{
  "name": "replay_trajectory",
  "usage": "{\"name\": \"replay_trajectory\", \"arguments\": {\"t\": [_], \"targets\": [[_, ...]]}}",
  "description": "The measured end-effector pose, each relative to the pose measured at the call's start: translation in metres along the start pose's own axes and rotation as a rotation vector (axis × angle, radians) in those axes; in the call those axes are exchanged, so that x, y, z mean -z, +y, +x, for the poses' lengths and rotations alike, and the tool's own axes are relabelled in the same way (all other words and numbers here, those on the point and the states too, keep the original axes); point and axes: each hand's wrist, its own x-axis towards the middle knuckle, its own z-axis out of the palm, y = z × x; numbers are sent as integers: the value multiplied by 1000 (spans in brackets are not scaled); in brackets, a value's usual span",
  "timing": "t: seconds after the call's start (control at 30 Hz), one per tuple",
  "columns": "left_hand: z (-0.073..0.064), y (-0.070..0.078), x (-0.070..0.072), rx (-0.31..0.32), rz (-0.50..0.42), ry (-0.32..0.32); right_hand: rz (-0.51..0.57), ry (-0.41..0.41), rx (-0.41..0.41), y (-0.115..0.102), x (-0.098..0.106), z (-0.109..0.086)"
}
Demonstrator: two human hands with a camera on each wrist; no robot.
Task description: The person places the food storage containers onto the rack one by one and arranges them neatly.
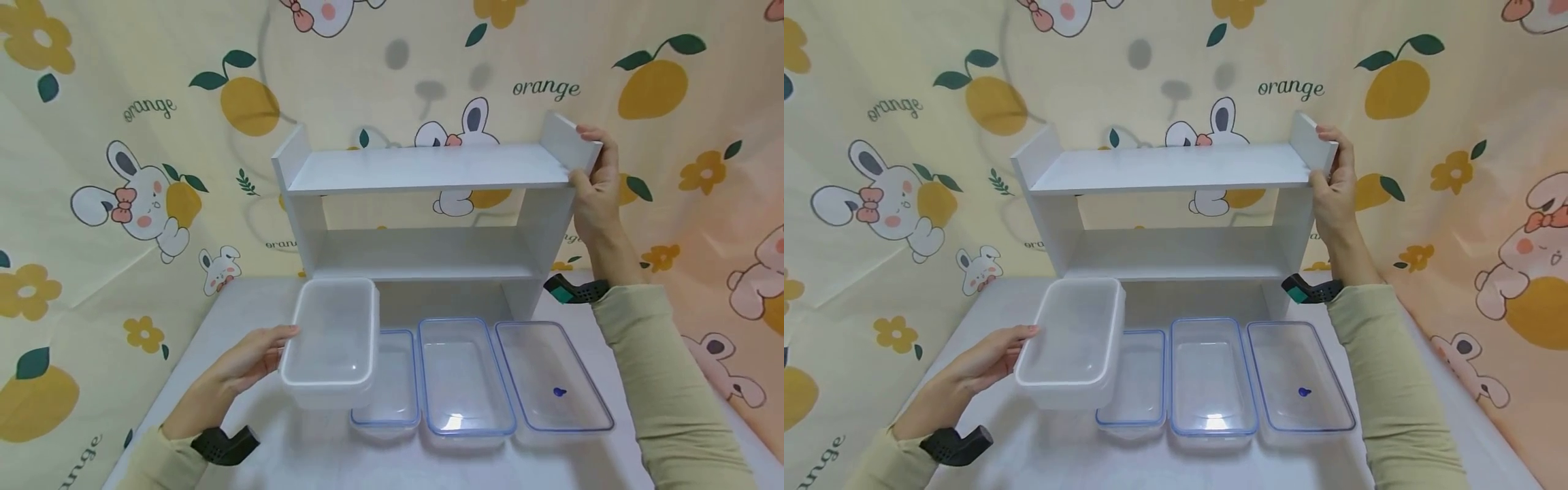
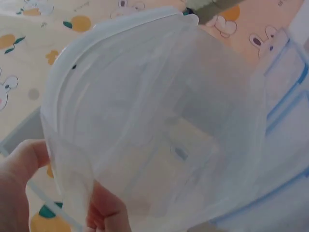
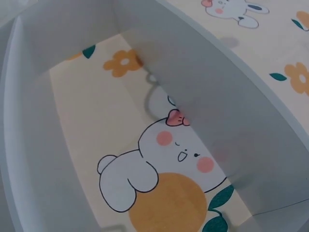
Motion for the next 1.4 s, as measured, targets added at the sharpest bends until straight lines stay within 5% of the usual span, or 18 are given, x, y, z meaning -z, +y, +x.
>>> {"name": "replay_trajectory", "arguments": {"t": [0.67,1.4], "targets": [[0,32,-21,-109,-78,-57,-1,5,14,-1,0,0],[-5,67,-29,-163,-44,-86,-25,-7,0,-3,1,-2]]}}
